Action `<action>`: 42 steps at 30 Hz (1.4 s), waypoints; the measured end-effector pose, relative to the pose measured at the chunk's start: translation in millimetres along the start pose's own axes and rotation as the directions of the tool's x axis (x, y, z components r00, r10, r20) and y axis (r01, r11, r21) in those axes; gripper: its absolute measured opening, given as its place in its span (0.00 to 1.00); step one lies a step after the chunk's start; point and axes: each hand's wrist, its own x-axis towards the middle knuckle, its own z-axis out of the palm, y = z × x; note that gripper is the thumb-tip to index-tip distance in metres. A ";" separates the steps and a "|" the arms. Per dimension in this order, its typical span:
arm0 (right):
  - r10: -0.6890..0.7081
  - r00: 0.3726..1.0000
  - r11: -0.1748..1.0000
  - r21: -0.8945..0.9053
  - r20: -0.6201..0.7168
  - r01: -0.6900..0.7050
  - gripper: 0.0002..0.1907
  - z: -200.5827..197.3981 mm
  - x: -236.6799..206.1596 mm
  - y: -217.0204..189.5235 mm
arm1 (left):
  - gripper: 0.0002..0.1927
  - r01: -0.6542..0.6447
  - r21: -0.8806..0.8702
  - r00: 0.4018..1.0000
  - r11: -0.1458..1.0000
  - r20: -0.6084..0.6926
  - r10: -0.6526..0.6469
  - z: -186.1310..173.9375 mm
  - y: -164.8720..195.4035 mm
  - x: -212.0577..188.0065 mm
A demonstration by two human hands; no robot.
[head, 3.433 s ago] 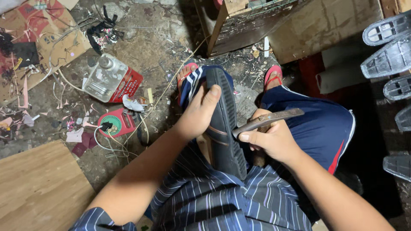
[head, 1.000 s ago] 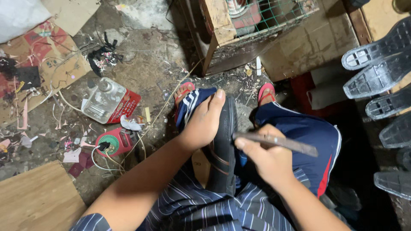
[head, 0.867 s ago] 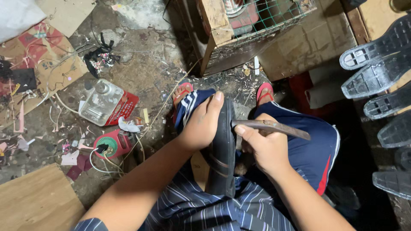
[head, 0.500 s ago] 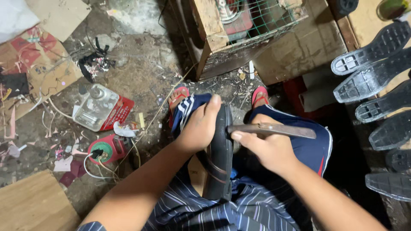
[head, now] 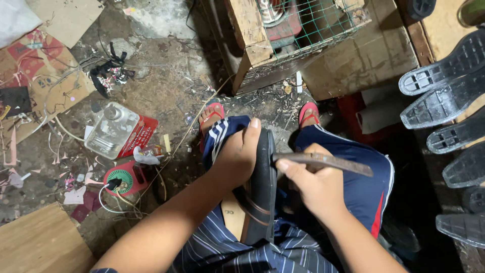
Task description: The person sits on the floor of a shoe workshop and applies glue from a can onto the sole of a shoe using a small applicator, then aligns the rubber sole onto the shoe upper and presses it together. They then use a hammer to tap and secure the sole along its edge.
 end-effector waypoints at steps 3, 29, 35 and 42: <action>-0.030 1.000 0.996 0.082 0.003 0.030 0.17 9.3 21.3 -8.1 | 0.30 0.008 -0.015 1.000 1.000 -0.010 -0.009 -2.0 -2.8 3.5; -0.450 0.892 0.884 0.169 0.054 0.436 0.15 -46.6 -109.5 -54.6 | 0.47 -0.748 0.552 0.610 0.368 0.355 0.709 12.2 96.3 -120.0; -0.553 0.815 0.795 -0.184 0.171 0.578 0.19 -66.9 -117.2 -57.8 | 0.46 -0.774 0.547 0.568 0.319 0.375 0.733 18.4 69.2 -129.1; -0.424 0.905 0.882 0.251 0.047 0.400 0.15 -64.6 -114.4 -38.2 | 0.45 -0.816 0.480 0.514 0.321 0.350 0.783 20.3 60.2 -137.9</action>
